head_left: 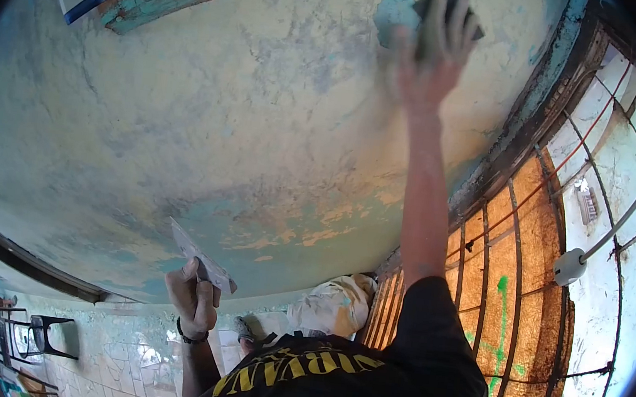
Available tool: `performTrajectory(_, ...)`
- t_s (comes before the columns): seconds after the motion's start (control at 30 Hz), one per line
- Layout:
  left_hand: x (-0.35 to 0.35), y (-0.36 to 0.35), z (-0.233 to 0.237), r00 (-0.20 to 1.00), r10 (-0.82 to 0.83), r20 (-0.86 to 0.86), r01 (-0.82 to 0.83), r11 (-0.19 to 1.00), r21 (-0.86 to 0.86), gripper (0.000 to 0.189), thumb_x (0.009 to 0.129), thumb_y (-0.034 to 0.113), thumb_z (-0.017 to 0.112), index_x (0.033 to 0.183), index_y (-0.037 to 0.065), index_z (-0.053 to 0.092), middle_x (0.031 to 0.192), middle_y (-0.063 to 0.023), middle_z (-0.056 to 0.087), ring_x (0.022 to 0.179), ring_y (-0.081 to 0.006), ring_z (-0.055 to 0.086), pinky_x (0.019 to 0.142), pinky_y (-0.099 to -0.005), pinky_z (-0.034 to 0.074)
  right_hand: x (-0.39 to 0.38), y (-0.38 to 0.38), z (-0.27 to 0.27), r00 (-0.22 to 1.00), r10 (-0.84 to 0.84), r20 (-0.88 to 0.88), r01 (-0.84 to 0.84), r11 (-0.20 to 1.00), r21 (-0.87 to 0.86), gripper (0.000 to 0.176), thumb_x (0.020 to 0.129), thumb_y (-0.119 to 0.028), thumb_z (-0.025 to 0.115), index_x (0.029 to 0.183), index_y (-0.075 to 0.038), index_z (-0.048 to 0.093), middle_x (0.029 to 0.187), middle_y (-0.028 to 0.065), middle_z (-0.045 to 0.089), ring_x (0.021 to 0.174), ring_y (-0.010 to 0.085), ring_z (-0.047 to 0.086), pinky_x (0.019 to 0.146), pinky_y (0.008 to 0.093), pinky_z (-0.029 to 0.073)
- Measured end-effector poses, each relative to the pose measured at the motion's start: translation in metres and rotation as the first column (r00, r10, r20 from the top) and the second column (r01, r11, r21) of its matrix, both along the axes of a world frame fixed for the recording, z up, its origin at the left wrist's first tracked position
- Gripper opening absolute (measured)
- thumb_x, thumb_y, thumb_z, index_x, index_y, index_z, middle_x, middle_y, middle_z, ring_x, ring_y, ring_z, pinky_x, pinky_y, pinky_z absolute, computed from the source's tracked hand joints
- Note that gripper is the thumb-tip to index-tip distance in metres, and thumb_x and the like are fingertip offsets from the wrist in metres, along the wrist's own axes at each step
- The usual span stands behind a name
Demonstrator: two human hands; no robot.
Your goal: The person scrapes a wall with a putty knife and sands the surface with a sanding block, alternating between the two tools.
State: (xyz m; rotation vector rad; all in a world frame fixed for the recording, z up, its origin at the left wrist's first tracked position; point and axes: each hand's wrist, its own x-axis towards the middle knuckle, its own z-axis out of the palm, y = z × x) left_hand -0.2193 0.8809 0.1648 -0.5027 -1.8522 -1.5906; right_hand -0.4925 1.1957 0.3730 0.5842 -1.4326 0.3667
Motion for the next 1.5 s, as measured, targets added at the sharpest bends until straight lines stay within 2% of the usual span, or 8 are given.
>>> performTrajectory(0.63,-0.006,-0.007,-0.011,0.999,-0.044,0.006,0.044,0.997,0.061,0.043,0.110,0.033,0.049,0.137,0.003,0.036,0.078,-0.0105,0.058,0.043,-0.0069,0.042,0.038,-0.0218,0.031,0.035,-0.016,0.002,0.999,0.018,0.031,-0.027,0.947,0.321,0.050,0.091,-0.040,0.067,0.132,-0.010,0.070,0.144,0.0179,0.060,0.133,0.0442,0.051,0.111,0.0586,0.038)
performTrajectory(0.8,-0.001,-0.011,-0.014,0.999,-0.041,-0.017,0.041,0.999,0.019,0.037,0.111,0.027,0.047,0.137,0.004,0.035,0.080,-0.0093,0.056,0.043,-0.0066,0.040,0.038,-0.0222,0.031,-0.002,0.017,0.023,1.000,0.011,-0.006,-0.011,0.999,-0.048,0.055,0.095,-0.046,0.062,0.138,-0.012,0.067,0.152,0.0217,0.052,0.141,0.0480,0.043,0.117,0.0611,0.032)
performTrajectory(0.9,0.002,-0.014,-0.013,0.999,-0.035,0.002,0.035,0.998,0.050,0.036,0.111,0.023,0.046,0.139,0.004,0.036,0.078,-0.0074,0.054,0.043,-0.0063,0.039,0.038,-0.0222,0.030,0.024,0.000,0.002,0.995,-0.095,-0.024,0.097,0.921,0.377,0.054,0.097,-0.038,0.062,0.136,0.000,0.065,0.143,0.0279,0.057,0.130,0.0493,0.050,0.111,0.0553,0.039)
performTrajectory(1.03,0.004,-0.014,-0.017,0.999,-0.021,0.026,0.020,0.999,0.047,0.036,0.110,0.021,0.046,0.141,0.005,0.036,0.078,-0.0066,0.053,0.043,-0.0063,0.039,0.038,-0.0222,0.029,-0.028,0.038,0.020,0.990,-0.070,-0.126,0.051,0.988,-0.145,0.050,0.100,-0.037,0.058,0.137,-0.004,0.066,0.143,0.0258,0.058,0.132,0.0487,0.050,0.113,0.0534,0.039)
performTrajectory(1.17,0.003,-0.009,-0.016,1.000,0.008,0.022,-0.010,0.997,0.072,0.037,0.110,0.025,0.047,0.140,0.005,0.037,0.081,-0.0089,0.058,0.043,-0.0066,0.041,0.038,-0.0216,0.031,0.021,0.002,0.002,0.933,-0.347,0.097,0.258,0.831,0.493,0.079,0.092,-0.066,0.062,0.147,-0.010,0.058,0.163,0.0230,0.038,0.151,0.0436,0.035,0.122,0.0652,0.024)
performTrajectory(1.3,0.004,-0.010,-0.016,0.999,0.022,0.034,-0.023,0.998,0.054,0.038,0.110,0.030,0.048,0.134,0.002,0.037,0.076,-0.0098,0.059,0.041,-0.0070,0.040,0.037,-0.0208,0.032,-0.005,0.033,0.027,0.977,0.094,0.192,-0.050,0.974,-0.220,0.061,0.107,-0.046,0.048,0.148,-0.002,0.054,0.161,0.0249,0.039,0.151,0.0443,0.034,0.121,0.0623,0.025)
performTrajectory(1.47,0.001,-0.027,-0.013,0.997,0.017,0.078,-0.023,0.997,0.069,0.039,0.109,0.035,0.051,0.123,0.000,0.041,0.071,-0.0083,0.057,0.040,-0.0068,0.042,0.036,-0.0211,0.031,-0.006,0.015,0.007,0.999,-0.052,-0.005,0.052,0.971,0.232,0.067,0.087,-0.055,0.070,0.142,-0.017,0.063,0.154,0.0150,0.052,0.143,0.0413,0.046,0.118,0.0575,0.035)
performTrajectory(1.5,0.002,-0.013,-0.010,0.993,0.094,0.074,-0.104,0.986,0.133,0.039,0.109,0.036,0.052,0.117,-0.001,0.044,0.068,-0.0071,0.056,0.040,-0.0066,0.042,0.035,-0.0212,0.031,-0.006,0.014,0.017,0.966,0.252,0.056,-0.238,0.954,-0.183,0.063,0.087,-0.049,0.073,0.141,-0.017,0.064,0.150,0.0169,0.055,0.143,0.0399,0.046,0.120,0.0545,0.033)
